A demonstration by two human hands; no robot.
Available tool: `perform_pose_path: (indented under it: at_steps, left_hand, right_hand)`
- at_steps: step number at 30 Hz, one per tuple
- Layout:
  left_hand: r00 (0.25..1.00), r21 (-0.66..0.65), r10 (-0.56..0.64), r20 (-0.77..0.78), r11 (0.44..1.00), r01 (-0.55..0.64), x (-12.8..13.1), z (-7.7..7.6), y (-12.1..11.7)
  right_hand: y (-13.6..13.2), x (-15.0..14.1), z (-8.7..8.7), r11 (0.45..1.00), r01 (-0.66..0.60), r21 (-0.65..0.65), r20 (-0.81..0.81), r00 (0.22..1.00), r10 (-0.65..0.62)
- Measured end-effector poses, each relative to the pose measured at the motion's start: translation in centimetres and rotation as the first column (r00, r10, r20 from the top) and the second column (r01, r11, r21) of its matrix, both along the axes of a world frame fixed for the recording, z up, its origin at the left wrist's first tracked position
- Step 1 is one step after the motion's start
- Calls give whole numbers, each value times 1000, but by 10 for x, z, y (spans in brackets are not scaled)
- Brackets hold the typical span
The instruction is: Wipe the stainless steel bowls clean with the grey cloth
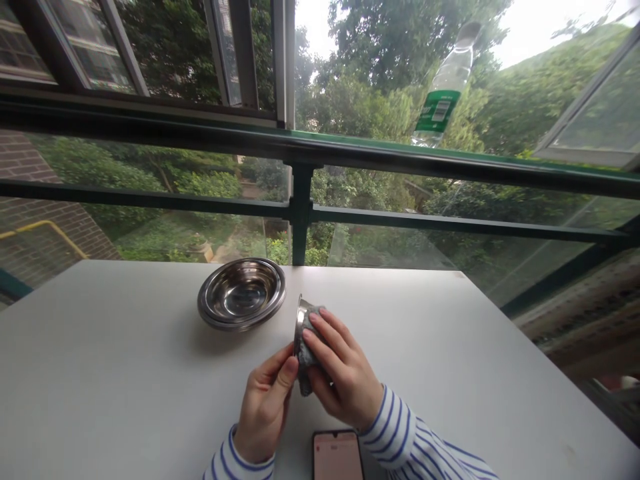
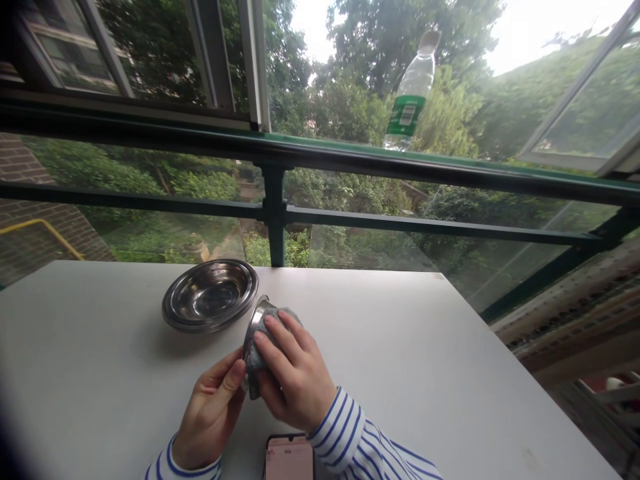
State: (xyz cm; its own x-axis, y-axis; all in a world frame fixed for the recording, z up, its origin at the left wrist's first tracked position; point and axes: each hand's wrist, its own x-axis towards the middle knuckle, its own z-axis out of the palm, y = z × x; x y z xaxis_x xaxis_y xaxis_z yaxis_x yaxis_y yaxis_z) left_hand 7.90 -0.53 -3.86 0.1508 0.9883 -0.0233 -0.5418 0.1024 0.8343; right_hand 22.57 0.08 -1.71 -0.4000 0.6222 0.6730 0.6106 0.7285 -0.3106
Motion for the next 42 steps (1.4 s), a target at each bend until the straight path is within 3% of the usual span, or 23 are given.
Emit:
perform_pose_path:
  at_steps: [2, 6, 8, 12, 18, 23, 28, 33, 38, 40, 42]
  left_hand:
    - [1000, 8, -21, 22, 1000, 21, 0, 0, 0]
    - [995, 43, -98, -11, 994, 98, 1, -4, -3]
    - [994, 50, -108, -16, 993, 109, 1, -5, -4]
    - [997, 13, -72, 9, 997, 72, 1, -1, -5]
    - [999, -75, 28, 28, 997, -25, 5, 12, -5]
    - [991, -143, 72, 109, 988, -56, 5, 18, -2]
    - [985, -195, 88, 149, 979, -58, 5, 21, 0]
    - [993, -165, 42, 106, 986, -24, 6, 20, -3]
    - [998, -9, -52, -22, 999, 52, 5, 8, -6]
    - [996, 22, -67, -55, 997, 69, 3, 4, -6]
    - [996, 26, -50, -78, 998, 53, 1, 1, -5]
  right_hand:
    - [2, 2, -1, 1000, -13, -7, -20, 1000, 13]
    - [10, 10, -2, 967, 62, -249, -234, 964, -122]
    - [11, 12, 0, 952, 47, -304, -286, 948, -138]
    - [6, 10, 3, 973, 29, -229, -209, 975, -78]
    - [3, 4, 0, 1000, -3, 17, 27, 1000, 2]
    - [2, 2, -2, 986, -68, 151, 226, 974, 33]
    - [-1, 1, -3, 974, -136, 183, 350, 934, 64]
    - [1, 5, -2, 981, -78, 179, 248, 968, 32]
    - [3, 10, 8, 993, 100, -70, -40, 994, -103]
    - [2, 12, 12, 988, 119, -103, -63, 990, -126]
    - [1, 11, 13, 995, 91, -37, -3, 996, -92]
